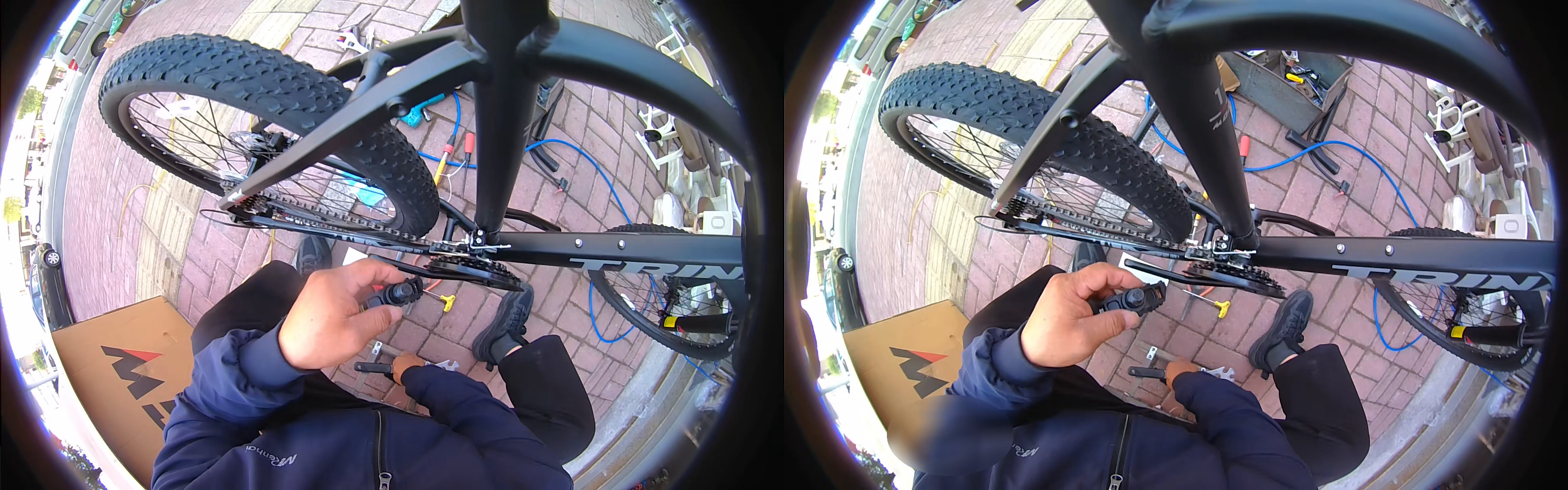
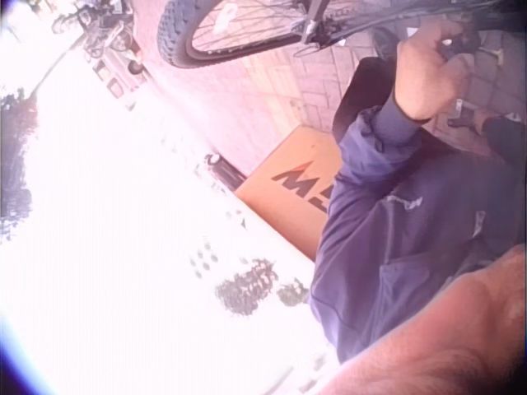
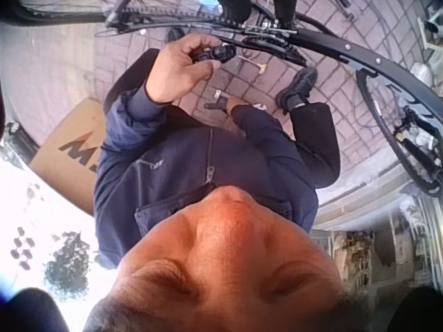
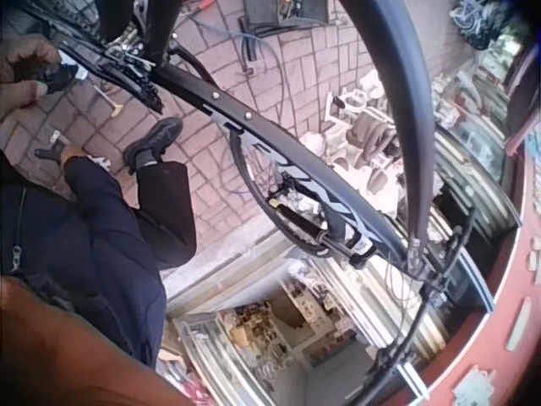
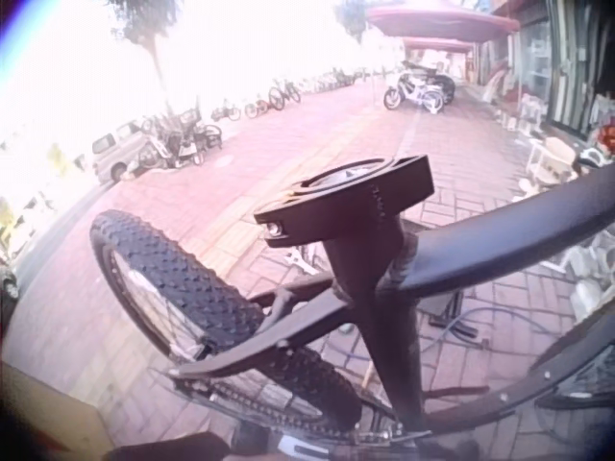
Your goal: The person unpacks a pedal from a cardboard box, then installs the pedal onto the bicycle crank arm using a wrench. The person tightens the pedal and rotates the crank to check the installation.
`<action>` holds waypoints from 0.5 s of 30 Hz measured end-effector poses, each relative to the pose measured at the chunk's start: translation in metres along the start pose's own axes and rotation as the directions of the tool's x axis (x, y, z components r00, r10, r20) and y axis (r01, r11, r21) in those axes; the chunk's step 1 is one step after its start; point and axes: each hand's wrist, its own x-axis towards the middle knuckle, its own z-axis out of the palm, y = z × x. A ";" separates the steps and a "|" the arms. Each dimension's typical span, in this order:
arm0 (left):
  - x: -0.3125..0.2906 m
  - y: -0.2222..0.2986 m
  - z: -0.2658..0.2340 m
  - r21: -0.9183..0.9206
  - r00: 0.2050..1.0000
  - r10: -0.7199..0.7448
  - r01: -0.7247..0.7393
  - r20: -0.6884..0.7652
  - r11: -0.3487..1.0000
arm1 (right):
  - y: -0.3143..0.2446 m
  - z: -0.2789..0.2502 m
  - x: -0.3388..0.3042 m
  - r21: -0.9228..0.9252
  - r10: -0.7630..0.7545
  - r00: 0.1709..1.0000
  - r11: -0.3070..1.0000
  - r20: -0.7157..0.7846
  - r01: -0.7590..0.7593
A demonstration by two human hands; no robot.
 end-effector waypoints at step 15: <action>0.010 -0.062 -0.027 0.383 0.902 0.394 -0.307 -0.175 0.871 | -0.013 -0.275 -0.217 0.505 -0.140 0.921 0.801 -0.363 0.321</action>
